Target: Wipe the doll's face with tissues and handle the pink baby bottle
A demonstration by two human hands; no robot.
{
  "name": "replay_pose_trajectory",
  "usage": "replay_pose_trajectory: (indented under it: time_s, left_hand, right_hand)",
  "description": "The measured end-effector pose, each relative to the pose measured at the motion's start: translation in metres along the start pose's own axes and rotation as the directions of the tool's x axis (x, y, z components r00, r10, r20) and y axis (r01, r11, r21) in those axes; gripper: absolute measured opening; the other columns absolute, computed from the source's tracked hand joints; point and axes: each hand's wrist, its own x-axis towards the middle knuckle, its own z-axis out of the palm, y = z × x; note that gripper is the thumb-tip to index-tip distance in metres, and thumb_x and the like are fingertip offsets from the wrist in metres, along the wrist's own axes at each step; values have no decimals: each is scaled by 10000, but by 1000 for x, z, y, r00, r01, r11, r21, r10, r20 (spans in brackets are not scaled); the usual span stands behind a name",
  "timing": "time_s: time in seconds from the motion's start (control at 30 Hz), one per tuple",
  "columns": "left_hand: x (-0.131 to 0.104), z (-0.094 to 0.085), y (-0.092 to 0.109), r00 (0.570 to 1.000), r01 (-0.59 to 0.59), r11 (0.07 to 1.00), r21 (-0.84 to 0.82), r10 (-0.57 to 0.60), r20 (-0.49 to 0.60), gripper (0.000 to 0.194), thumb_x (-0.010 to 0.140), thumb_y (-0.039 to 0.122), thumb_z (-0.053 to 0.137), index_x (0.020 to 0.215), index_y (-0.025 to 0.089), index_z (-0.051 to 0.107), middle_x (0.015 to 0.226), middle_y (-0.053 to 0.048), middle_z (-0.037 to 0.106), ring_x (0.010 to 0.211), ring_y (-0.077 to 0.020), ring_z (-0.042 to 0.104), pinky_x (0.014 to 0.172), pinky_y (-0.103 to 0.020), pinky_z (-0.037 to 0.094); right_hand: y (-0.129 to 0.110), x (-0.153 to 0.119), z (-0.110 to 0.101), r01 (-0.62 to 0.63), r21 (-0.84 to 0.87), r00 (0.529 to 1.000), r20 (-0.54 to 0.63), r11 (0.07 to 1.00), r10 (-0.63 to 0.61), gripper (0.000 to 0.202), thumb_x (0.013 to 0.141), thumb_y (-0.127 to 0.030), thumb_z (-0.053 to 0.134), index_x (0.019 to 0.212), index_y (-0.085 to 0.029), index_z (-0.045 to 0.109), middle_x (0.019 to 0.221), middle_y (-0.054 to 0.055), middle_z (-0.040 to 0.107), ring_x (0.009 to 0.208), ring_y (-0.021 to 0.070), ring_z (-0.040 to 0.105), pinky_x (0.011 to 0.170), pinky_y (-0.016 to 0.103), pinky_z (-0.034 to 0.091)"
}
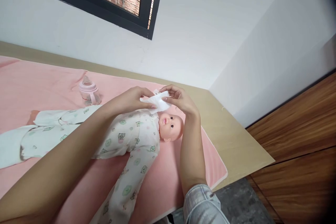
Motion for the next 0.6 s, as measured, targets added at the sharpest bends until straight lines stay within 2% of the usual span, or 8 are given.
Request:
replay_pose_trajectory:
  time_s: [0.1, 0.2, 0.4, 0.5, 0.6]
  left_hand:
    - [-1, -2, 1, 998, -21, 998, -56, 24, 56, 283, 780, 434, 697, 959, 223, 759, 1077, -4, 723, 939, -235, 666, 774, -282, 474]
    - [-2, -3, 1, 995, -67, 993, -97, 74, 70, 248, 791, 412, 708, 949, 230, 767, 1115, -2, 714, 973, -228, 667, 803, -268, 478]
    - [-4, -6, 5, 986, -152, 983, -99, 157, 50, 251, 817, 428, 706, 957, 228, 764, 1156, -14, 704, 1052, -244, 655, 850, -267, 486]
    - [-4, -7, 5, 989, -131, 988, -82, 136, 60, 264, 820, 439, 702, 957, 219, 754, 1137, -19, 711, 1029, -249, 660, 793, -257, 485]
    - [-3, -7, 2, 994, -63, 995, -72, 69, 83, 300, 822, 455, 700, 1003, 218, 741, 1059, -16, 725, 940, -235, 671, 728, -252, 472]
  right_hand:
    - [-2, 0, 1, 17, -22, 1000, -14, 1000, -18, 363, 761, -405, 780, 1048, -213, 667, 1159, 60, 657, 986, 155, 614, 807, 269, 520]
    - [-2, 0, 1, 43, -48, 998, -50, 998, -45, 359, 764, -391, 776, 1061, -223, 664, 1172, 57, 654, 1044, 167, 600, 867, 288, 511]
    - [0, 1, 3, 24, -22, 997, -78, 999, -26, 416, 756, -380, 774, 1123, -241, 639, 1184, 45, 623, 870, 128, 583, 772, 271, 526]
    - [0, 1, 3, 11, -45, 997, -82, 999, -14, 445, 757, -406, 767, 1145, -242, 624, 1149, 46, 625, 869, 132, 582, 765, 270, 534]
    - [-1, 1, 3, 13, -78, 997, -76, 997, -19, 453, 767, -423, 756, 1159, -246, 615, 1142, 48, 626, 907, 146, 586, 786, 283, 540]
